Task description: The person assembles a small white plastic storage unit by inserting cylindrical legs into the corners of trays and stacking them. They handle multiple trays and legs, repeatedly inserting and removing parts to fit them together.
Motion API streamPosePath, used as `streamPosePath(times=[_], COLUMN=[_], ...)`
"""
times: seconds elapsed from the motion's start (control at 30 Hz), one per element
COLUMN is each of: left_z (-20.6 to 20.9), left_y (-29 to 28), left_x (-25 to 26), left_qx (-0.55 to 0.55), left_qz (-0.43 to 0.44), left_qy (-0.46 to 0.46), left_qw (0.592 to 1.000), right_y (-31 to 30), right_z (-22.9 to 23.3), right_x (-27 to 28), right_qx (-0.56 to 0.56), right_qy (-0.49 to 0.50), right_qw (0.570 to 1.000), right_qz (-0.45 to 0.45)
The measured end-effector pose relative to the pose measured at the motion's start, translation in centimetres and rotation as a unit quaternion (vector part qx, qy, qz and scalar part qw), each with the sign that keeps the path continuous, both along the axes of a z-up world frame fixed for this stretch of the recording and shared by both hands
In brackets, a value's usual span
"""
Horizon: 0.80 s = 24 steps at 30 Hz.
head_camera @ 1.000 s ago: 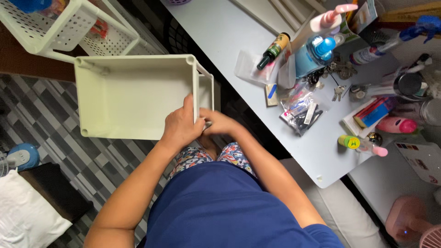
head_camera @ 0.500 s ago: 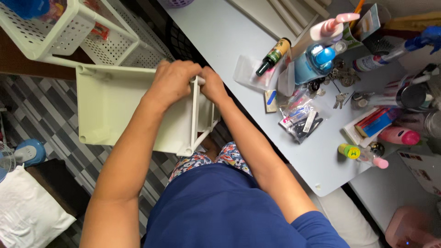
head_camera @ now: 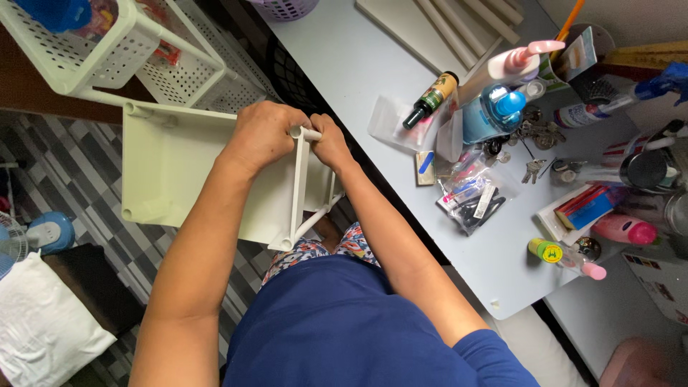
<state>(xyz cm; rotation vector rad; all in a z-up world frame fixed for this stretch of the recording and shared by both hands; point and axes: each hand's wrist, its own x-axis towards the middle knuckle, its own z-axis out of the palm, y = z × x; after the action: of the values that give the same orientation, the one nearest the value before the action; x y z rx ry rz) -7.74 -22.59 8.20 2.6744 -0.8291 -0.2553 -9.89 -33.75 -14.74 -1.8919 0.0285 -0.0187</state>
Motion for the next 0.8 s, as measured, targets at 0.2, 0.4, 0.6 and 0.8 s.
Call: streamPosePath(times=[0.2,0.4,0.6,0.8], left_z=[0.4,0.9,1.6,2.2], left_y=[0.6,0.7,0.5,0.5], left_x=[-0.4,-1.0,-0.9,-1.4], left_qx=[-0.038,-0.053,-0.048,-0.018], left_qz=[0.017,0.006,-0.006,-0.038], left_qy=[-0.001,-0.009,0.008,-0.013], left_qw=[0.999,0.999,0.999,0.999], right_y=[0.1,0.7,0.3,-0.1], right_z=[-0.7,-0.9,0.0,-0.2], right_x=[-0.1,-0.4,-0.5,-0.3], right_qx=[-0.017,-0.036,-0.027,-0.038], right_qy=[-0.007,0.009,0.044,0.010], right_qw=[1.000,0.999,0.998,0.999], right_qz=[0.016,0.010,0.027,0.018])
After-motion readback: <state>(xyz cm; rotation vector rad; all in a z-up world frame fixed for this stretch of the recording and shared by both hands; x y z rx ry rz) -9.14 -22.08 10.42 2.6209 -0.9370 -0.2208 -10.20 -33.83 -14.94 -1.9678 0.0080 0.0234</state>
